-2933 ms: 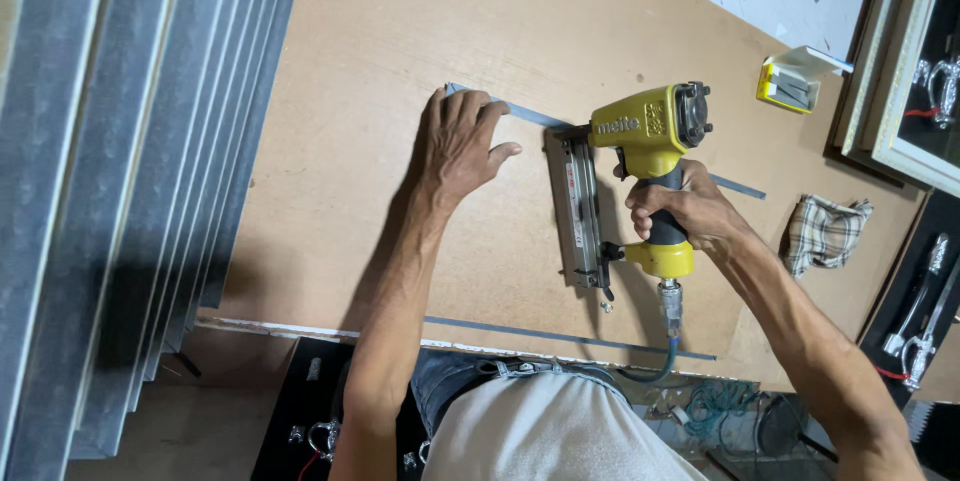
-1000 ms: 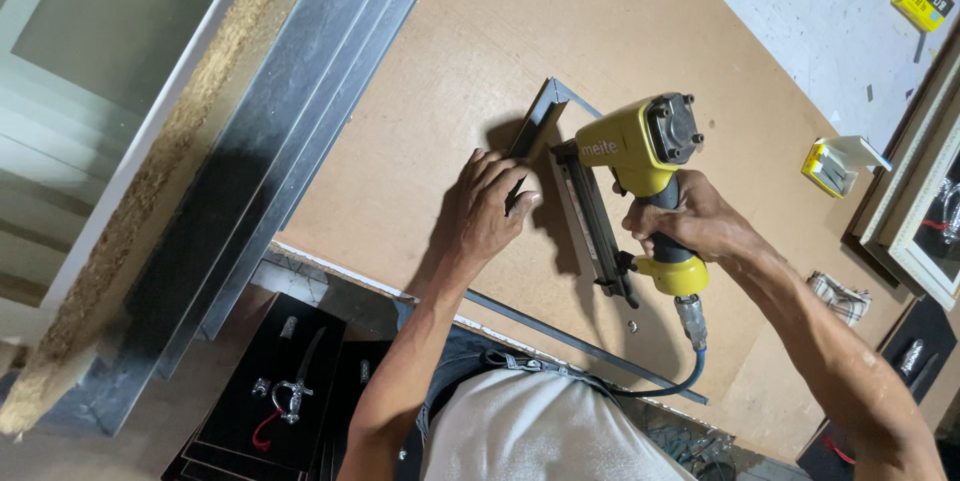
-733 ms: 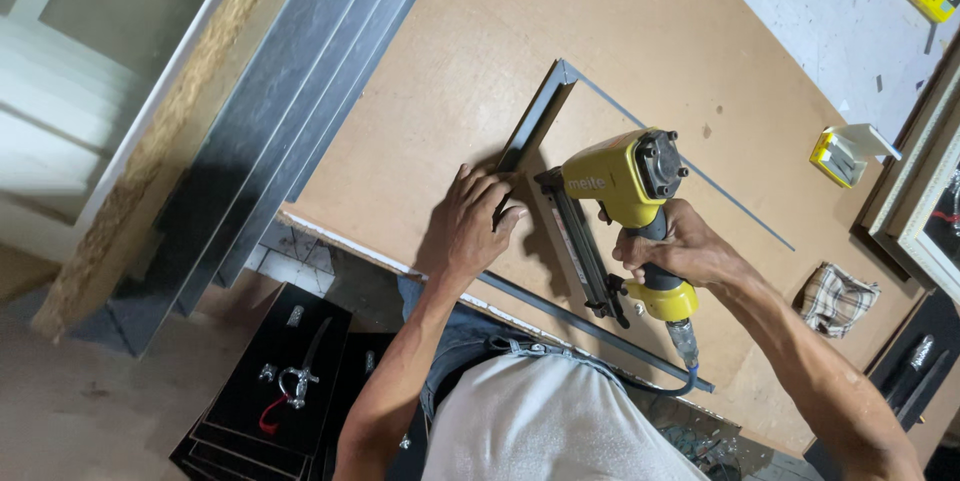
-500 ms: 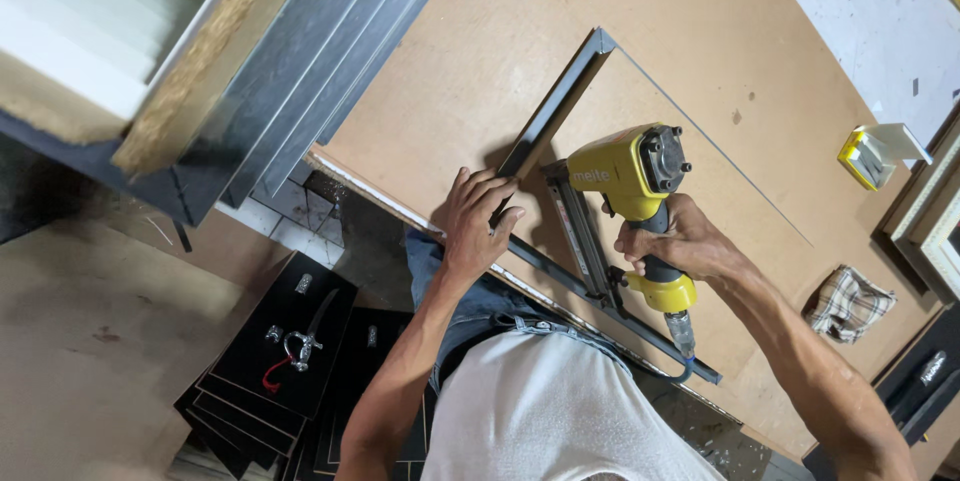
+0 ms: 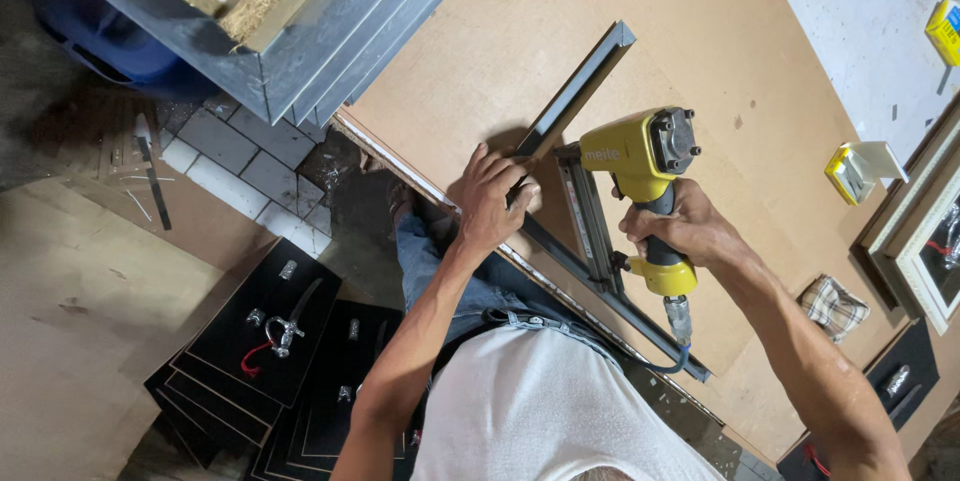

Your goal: The person assembles a decorative frame by placing a glass pane into a frame, wiping the glass with a cloth, inserting a black backing board with a mounted sword, and securing the backing with a nail gun. The person repeats the process for a second frame.

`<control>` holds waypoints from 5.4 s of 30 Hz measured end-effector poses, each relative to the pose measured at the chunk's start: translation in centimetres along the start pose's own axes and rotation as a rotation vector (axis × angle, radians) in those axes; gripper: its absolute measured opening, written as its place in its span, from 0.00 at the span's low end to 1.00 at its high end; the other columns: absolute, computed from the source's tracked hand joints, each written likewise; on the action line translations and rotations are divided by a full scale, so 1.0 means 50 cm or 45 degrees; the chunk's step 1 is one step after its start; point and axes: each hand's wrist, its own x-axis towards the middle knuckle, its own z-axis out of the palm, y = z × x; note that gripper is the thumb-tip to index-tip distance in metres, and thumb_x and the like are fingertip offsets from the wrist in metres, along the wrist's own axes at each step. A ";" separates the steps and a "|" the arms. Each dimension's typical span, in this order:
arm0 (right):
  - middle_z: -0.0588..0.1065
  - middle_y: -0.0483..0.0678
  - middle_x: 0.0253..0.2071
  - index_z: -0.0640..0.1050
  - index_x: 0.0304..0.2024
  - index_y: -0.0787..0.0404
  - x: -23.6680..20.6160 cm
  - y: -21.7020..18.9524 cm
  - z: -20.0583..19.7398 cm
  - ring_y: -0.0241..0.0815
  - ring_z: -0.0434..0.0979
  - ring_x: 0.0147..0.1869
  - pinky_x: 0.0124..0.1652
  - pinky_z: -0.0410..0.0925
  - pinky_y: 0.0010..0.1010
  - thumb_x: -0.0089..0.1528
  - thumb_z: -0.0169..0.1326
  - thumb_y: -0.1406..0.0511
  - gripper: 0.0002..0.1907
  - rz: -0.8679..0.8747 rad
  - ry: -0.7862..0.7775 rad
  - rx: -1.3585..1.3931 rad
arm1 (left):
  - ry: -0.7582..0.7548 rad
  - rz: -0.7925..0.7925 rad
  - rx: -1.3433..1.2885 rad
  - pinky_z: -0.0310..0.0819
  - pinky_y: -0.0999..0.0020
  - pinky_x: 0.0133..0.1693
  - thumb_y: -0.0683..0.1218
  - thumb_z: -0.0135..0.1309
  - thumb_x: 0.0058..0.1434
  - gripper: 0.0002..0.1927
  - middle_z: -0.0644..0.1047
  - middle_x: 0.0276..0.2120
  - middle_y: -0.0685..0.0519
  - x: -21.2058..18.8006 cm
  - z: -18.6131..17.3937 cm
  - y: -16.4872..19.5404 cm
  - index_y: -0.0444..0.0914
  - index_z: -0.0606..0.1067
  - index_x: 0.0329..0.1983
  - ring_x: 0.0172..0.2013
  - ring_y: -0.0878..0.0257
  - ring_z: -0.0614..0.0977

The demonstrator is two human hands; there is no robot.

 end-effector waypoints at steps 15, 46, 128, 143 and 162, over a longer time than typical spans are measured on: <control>0.79 0.52 0.27 0.79 0.40 0.67 -0.148 0.163 0.077 0.41 0.80 0.28 0.30 0.75 0.33 0.49 0.59 0.72 0.16 0.009 0.066 0.053 | -0.161 0.287 0.024 0.55 0.50 0.70 0.50 0.69 0.56 0.32 0.73 0.63 0.47 -0.026 -0.061 0.025 0.41 0.74 0.63 0.65 0.52 0.71; 0.80 0.48 0.26 0.79 0.30 0.66 -0.350 0.483 0.097 0.37 0.83 0.33 0.33 0.77 0.32 0.49 0.60 0.72 0.06 0.094 0.341 0.240 | -0.288 0.747 0.664 0.43 0.36 0.72 0.62 0.68 0.56 0.37 0.65 0.71 0.50 -0.128 0.065 0.028 0.52 0.72 0.68 0.72 0.50 0.61; 0.71 0.49 0.30 0.72 0.55 0.73 -0.581 1.164 -0.215 0.43 0.73 0.31 0.32 0.71 0.38 0.56 0.58 0.73 0.24 -0.176 0.646 1.575 | -0.985 0.848 0.417 0.55 0.43 0.70 0.49 0.59 0.63 0.23 0.71 0.64 0.42 -0.312 0.524 0.349 0.36 0.75 0.59 0.68 0.46 0.66; 0.81 0.58 0.49 0.78 0.57 0.76 -0.506 0.974 -0.141 0.42 0.83 0.50 0.52 0.76 0.29 0.65 0.65 0.72 0.19 -0.141 1.562 0.269 | -0.663 0.664 0.405 0.51 0.40 0.69 0.39 0.62 0.55 0.15 0.75 0.57 0.52 -0.202 0.356 0.282 0.49 0.83 0.44 0.63 0.49 0.68; 0.81 0.61 0.46 0.80 0.49 0.73 -0.289 0.758 -0.138 0.48 0.78 0.52 0.51 0.69 0.36 0.66 0.58 0.52 0.27 0.326 1.402 0.492 | -1.126 0.795 0.422 0.47 0.42 0.71 0.54 0.60 0.63 0.28 0.71 0.64 0.45 -0.125 0.277 0.241 0.37 0.72 0.62 0.66 0.49 0.67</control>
